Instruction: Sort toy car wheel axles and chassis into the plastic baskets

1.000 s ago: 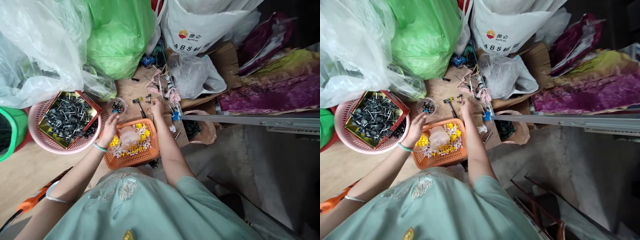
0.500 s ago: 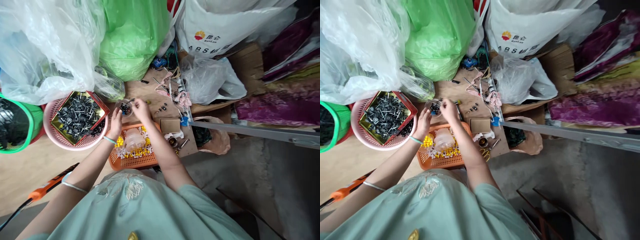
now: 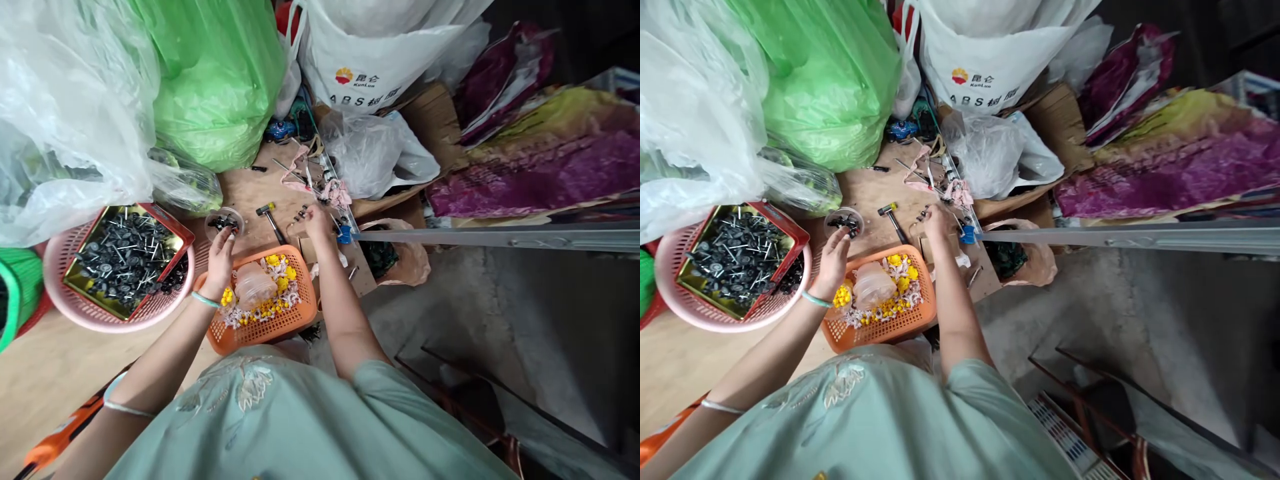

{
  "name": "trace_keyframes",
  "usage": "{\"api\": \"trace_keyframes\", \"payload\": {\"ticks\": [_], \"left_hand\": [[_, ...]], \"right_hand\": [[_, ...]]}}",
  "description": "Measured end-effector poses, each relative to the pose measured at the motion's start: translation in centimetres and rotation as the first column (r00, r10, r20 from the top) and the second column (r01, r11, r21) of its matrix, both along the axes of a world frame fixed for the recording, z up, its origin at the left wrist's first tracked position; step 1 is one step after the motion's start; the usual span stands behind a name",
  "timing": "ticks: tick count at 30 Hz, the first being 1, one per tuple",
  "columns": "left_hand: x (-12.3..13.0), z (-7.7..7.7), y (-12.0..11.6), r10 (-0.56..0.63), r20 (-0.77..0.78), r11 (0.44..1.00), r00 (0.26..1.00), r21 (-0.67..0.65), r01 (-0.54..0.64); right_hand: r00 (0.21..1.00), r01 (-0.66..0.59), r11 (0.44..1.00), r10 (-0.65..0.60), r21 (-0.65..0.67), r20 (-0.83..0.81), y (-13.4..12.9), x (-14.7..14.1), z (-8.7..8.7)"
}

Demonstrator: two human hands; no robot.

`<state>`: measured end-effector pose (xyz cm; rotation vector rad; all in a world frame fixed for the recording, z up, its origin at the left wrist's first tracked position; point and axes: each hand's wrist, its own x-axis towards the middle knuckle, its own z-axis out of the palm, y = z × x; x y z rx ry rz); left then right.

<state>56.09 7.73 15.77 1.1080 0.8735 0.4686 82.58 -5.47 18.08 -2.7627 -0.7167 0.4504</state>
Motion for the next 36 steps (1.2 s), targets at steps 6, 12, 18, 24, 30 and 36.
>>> {"api": "trace_keyframes", "payload": {"ticks": [6,12,18,24,30,36], "left_hand": [[4.0,2.2,-2.1,-0.022,0.016,0.975,1.0,-0.219,0.025],[4.9,3.5,-1.3,0.003,0.147,0.919,0.989,-0.39,0.055],[3.9,4.2,-1.3,-0.012,0.294,0.895,0.956,-0.423,0.141],[-1.2,6.7,-1.9,0.152,0.156,0.987,0.976,-0.083,-0.14],[-9.8,10.9,3.0,0.428,0.07,0.863,0.901,0.262,-0.431],[-15.1,9.3,9.5,0.579,-0.073,0.574,0.812,0.744,-0.342]], "right_hand": [[0.983,0.03,0.998,-0.018,0.063,-0.184,0.4,2.0,-0.9],[0.388,0.563,0.666,0.311,0.49,-0.868,1.2,-4.7,0.7],[0.134,0.651,0.662,0.381,0.371,-0.915,1.4,-9.7,2.3],[0.33,0.485,0.7,0.408,0.524,-0.851,3.7,-16.0,4.0],[0.599,-0.042,0.647,0.626,0.762,-0.499,6.0,-21.0,6.3],[0.914,-0.308,0.791,0.401,0.529,-0.067,2.2,-12.4,4.0]]}}
